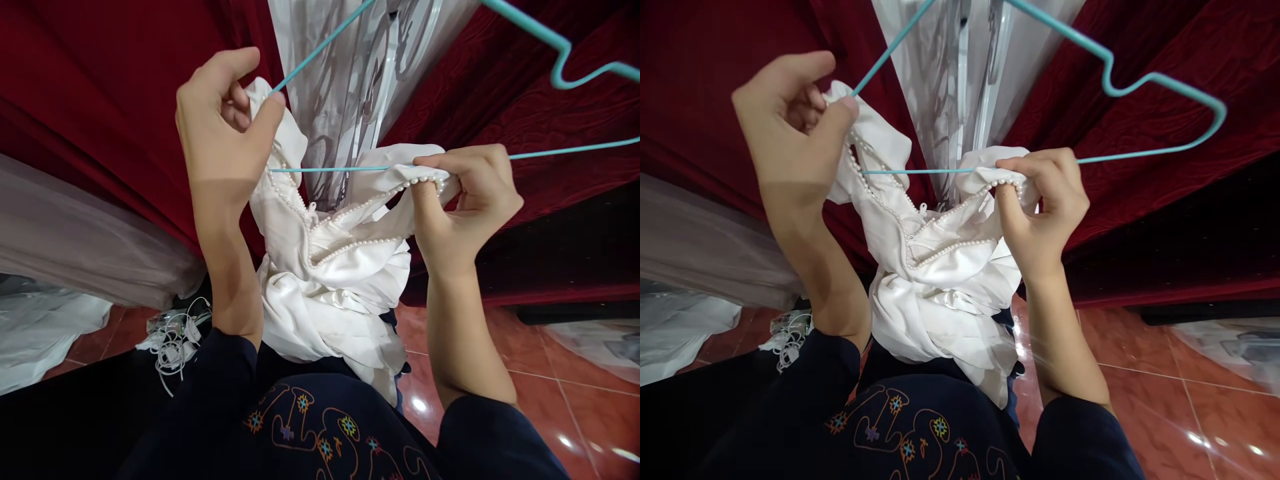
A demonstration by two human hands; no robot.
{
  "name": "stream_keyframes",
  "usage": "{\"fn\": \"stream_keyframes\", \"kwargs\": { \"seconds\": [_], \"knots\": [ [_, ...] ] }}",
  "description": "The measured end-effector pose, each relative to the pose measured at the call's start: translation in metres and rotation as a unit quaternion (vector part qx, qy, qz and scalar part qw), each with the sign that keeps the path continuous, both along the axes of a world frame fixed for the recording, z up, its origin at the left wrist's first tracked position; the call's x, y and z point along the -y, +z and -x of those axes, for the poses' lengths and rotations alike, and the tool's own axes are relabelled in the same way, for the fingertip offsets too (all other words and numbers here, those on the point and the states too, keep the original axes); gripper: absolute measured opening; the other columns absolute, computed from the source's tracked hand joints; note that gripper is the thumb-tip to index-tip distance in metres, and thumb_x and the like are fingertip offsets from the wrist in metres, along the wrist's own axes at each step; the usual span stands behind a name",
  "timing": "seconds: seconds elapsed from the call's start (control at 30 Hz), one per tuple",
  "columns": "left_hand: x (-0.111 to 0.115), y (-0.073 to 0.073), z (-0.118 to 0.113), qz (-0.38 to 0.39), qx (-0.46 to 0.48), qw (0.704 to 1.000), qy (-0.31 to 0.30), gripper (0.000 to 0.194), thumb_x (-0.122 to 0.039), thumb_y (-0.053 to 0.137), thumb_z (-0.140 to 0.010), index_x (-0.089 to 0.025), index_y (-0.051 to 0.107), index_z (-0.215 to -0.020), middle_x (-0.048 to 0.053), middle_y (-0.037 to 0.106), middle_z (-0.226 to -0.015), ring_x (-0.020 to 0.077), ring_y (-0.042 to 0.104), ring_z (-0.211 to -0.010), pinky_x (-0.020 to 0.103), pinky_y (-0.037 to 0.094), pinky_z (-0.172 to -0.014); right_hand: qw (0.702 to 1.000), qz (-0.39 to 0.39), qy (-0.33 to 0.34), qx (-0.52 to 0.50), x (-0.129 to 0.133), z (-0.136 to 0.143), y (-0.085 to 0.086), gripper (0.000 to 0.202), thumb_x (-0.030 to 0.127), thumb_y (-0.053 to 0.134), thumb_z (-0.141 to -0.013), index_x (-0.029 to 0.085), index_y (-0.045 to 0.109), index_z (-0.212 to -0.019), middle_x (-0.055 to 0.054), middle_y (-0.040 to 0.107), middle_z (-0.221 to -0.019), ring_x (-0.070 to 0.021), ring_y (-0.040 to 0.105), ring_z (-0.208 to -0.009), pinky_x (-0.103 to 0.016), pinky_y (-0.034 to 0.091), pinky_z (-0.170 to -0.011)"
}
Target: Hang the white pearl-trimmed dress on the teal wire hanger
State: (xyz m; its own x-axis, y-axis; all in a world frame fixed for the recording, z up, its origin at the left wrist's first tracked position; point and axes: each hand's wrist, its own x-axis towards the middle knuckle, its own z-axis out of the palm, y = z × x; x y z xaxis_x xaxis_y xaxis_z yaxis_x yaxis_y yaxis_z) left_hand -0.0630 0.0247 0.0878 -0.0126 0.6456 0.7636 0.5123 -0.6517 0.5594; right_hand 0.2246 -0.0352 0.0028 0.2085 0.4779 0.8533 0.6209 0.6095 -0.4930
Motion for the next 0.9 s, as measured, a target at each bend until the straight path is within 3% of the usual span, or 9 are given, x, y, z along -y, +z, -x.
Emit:
{"fn": "stream_keyframes", "kwargs": {
  "seconds": [0.13,0.23,0.3,0.43,0.53,0.63,0.73,0.83,0.9],
  "knots": [
    [0.021,-0.022,-0.012,-0.044,0.046,0.998,0.026,0.027,-0.022,0.086,-0.099,-0.022,0.078,-0.125,0.006,0.066,-0.113,0.0235,0.067,-0.099,0.039,0.057,-0.083,1.000,0.018,-0.012,0.006,0.000,0.000,0.000,0.008,0.030,0.066,-0.095,0.029,0.074,-0.097,-0.006,0.070,-0.097,-0.0250,0.067,-0.095,-0.048,0.056,-0.087],
    [0.054,-0.040,-0.032,-0.115,0.140,0.983,0.036,0.008,-0.026,0.078,-0.105,-0.026,0.080,-0.112,0.004,0.069,-0.109,0.0254,0.067,-0.108,0.045,0.056,-0.096,1.000,0.013,0.015,-0.002,-0.002,0.000,-0.002,0.009,0.028,0.066,-0.096,0.031,0.074,-0.099,-0.006,0.069,-0.099,-0.0244,0.066,-0.096,-0.048,0.055,-0.090],
    [0.074,-0.051,-0.046,-0.117,0.201,0.973,0.000,0.008,-0.025,0.075,-0.106,-0.028,0.082,-0.105,0.002,0.073,-0.103,0.0224,0.069,-0.100,0.042,0.057,-0.091,1.000,0.005,0.027,-0.008,-0.003,0.001,-0.002,0.010,0.027,0.066,-0.097,0.031,0.075,-0.099,-0.006,0.069,-0.099,-0.0239,0.066,-0.095,-0.048,0.055,-0.090],
    [0.085,-0.073,-0.061,0.176,0.217,0.942,-0.186,0.027,-0.047,0.072,-0.108,-0.021,0.082,-0.111,0.008,0.079,-0.096,0.0206,0.075,-0.083,0.032,0.061,-0.072,1.000,-0.005,0.013,-0.012,-0.005,0.001,-0.003,0.010,0.028,0.066,-0.094,0.029,0.075,-0.097,-0.006,0.069,-0.097,-0.0228,0.067,-0.093,-0.046,0.056,-0.086],
    [0.067,-0.086,-0.068,0.249,0.268,0.900,-0.238,0.051,-0.066,0.075,-0.100,-0.023,0.074,-0.126,0.014,0.077,-0.125,0.0296,0.077,-0.112,0.037,0.066,-0.085,1.000,-0.006,0.020,-0.007,-0.006,0.001,-0.004,0.015,0.030,0.063,-0.095,0.029,0.076,-0.101,-0.004,0.067,-0.098,-0.0225,0.069,-0.097,-0.047,0.058,-0.089],
    [0.049,-0.087,-0.077,0.207,0.341,0.880,-0.257,0.048,-0.068,0.064,-0.107,-0.024,0.069,-0.126,0.013,0.070,-0.135,0.0352,0.066,-0.138,0.050,0.063,-0.103,0.999,-0.006,0.040,-0.003,-0.006,0.000,-0.002,0.020,0.028,0.062,-0.094,0.031,0.077,-0.107,-0.003,0.066,-0.101,-0.0223,0.069,-0.102,-0.048,0.059,-0.094],
    [0.046,-0.081,-0.083,0.200,0.368,0.862,-0.286,0.041,-0.062,0.065,-0.108,-0.021,0.065,-0.112,0.011,0.069,-0.123,0.0353,0.063,-0.142,0.051,0.059,-0.110,0.999,0.000,0.050,0.000,-0.004,-0.003,-0.003,0.025,0.028,0.064,-0.094,0.031,0.079,-0.114,-0.006,0.070,-0.110,-0.0241,0.069,-0.112,-0.048,0.058,-0.097],
    [0.053,-0.076,-0.081,0.199,0.374,0.852,-0.309,0.039,-0.051,0.084,-0.096,-0.024,0.056,-0.098,0.007,0.066,-0.110,0.0334,0.065,-0.138,0.043,0.064,-0.103,0.996,-0.051,0.067,-0.033,-0.002,-0.019,-0.018,0.038,0.037,0.072,-0.089,0.029,0.078,-0.126,-0.009,0.070,-0.125,-0.0274,0.068,-0.119,-0.040,0.057,-0.081],
    [0.056,-0.073,-0.075,0.210,0.376,0.845,-0.316,0.039,-0.041,0.088,-0.093,-0.025,0.052,-0.096,0.006,0.063,-0.106,0.0322,0.064,-0.138,0.039,0.067,-0.095,0.985,-0.132,0.030,-0.112,-0.001,-0.040,-0.036,0.045,0.044,0.079,-0.079,0.026,0.079,-0.121,-0.009,0.069,-0.122,-0.0239,0.067,-0.105,-0.033,0.051,-0.070]
  ]
}}
